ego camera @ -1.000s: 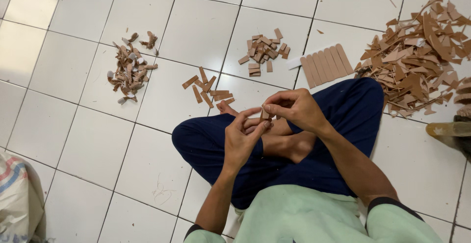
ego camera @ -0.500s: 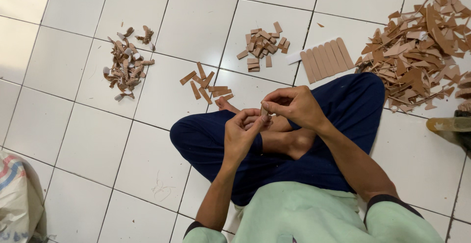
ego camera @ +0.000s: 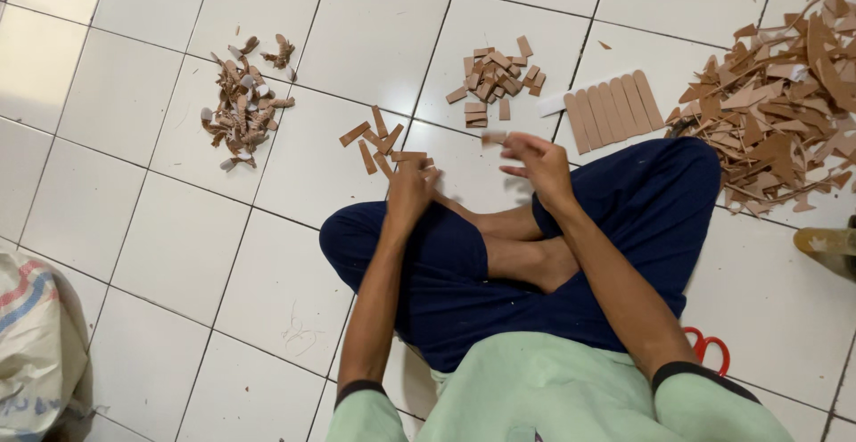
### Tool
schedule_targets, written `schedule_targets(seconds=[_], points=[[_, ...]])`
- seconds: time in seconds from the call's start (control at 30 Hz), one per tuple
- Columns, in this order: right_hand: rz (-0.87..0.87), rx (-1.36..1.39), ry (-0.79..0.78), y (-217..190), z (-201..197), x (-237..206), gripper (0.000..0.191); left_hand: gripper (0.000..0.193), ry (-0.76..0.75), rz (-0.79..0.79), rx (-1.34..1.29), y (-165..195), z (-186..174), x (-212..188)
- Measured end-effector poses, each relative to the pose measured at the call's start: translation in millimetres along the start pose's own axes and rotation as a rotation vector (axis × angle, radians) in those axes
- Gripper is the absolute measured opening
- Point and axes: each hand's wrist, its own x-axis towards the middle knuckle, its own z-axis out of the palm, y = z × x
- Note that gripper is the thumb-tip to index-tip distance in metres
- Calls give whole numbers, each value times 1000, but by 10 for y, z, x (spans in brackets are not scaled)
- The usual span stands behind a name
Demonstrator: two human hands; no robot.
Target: The person sits on the floor and assembles small wooden sticks by hand, inserting one piece into another. They place finished units into a pile and later gather the pieces to place them on a nearby workbench. The person then empties a sack of wood scraps onto the floor and uses scissors to trim a small piece of wood.
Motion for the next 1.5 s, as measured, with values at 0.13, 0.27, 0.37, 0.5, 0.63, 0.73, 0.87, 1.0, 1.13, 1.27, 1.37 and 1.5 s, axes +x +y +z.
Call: schedule_targets(seconds=[0.13,0.27,0.37,0.5,0.63,0.73,0.87,1.0,1.13,1.27,1.37,1.5], points=[[61,29,48,229,-86,51,43,6,149,62,355,-367,49,533],[123,-57,-6,462,-122,-112,42,13,68,203,615,-358,28,798],[154,-93,-18,501,-131,-186,41,34,-7,197,556,-274,-89,796],[20,-179,-77,299,-84,-175,39,31,-137,-147,-229,188,-236,614],[-109,-163,-93,7,24,-189,40,32,-84,-22,-566,643,-165,189],[-91,-178,-185,-166,95,-184,46,34,-122,1,-568,842,-125,-90],[-95,-348,-112,-283,168,-196,44,34,33,-63,-737,930,-176,-206],[-262,-622,-28,-347,207,-324,41,34,2,-50,-794,965,-247,-295],[-277,-248,-164,-485,229,-439,35,33,-37,-34,-866,1079,-221,-442],[-372,-288,-136,-660,258,-531,23,33,-46,-38,-938,1175,-230,-536],[-573,-399,-108,-772,272,-624,15,31,-59,-3,-1042,1221,-264,-593],[-801,-600,-39,-916,302,-756,16,21,-106,36,-957,1284,-344,-659]])
